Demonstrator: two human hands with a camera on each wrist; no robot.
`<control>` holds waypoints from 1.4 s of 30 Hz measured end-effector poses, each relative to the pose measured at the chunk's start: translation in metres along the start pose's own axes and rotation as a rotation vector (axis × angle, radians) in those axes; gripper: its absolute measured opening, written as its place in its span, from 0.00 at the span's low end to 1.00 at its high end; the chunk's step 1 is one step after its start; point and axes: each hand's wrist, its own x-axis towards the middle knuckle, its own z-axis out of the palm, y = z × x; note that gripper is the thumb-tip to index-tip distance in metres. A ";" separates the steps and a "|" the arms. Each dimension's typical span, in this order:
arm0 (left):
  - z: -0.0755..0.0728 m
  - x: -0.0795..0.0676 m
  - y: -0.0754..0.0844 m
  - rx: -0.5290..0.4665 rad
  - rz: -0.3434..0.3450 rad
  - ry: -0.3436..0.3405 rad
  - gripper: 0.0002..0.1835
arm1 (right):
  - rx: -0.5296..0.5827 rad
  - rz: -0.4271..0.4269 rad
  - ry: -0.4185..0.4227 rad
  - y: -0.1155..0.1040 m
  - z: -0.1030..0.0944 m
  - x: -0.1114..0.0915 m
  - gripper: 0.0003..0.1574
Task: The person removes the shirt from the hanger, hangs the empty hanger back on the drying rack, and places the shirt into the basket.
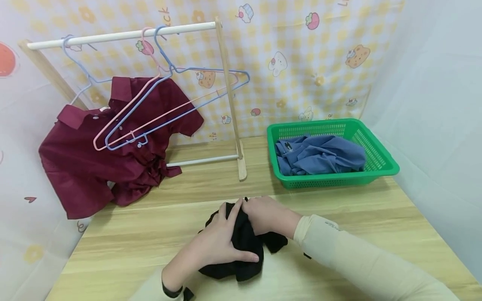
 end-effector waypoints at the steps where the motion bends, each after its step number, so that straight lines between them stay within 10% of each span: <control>1: 0.001 -0.001 0.004 -0.001 -0.016 0.020 0.77 | 0.014 0.009 0.015 -0.002 -0.001 0.000 0.39; 6: 0.002 -0.002 0.023 0.075 -0.081 0.105 0.76 | 0.056 0.034 0.071 -0.010 0.000 -0.001 0.27; 14: 0.013 -0.004 0.025 0.518 -0.084 0.180 0.68 | 0.027 -0.085 0.003 0.003 0.009 -0.002 0.55; 26: -0.004 0.010 -0.016 0.233 -0.065 0.012 0.59 | -0.093 -0.156 -0.092 0.015 0.005 -0.005 0.68; 42: -0.004 0.012 -0.010 0.321 0.018 0.008 0.54 | -0.165 -0.131 0.013 -0.002 0.011 -0.021 0.61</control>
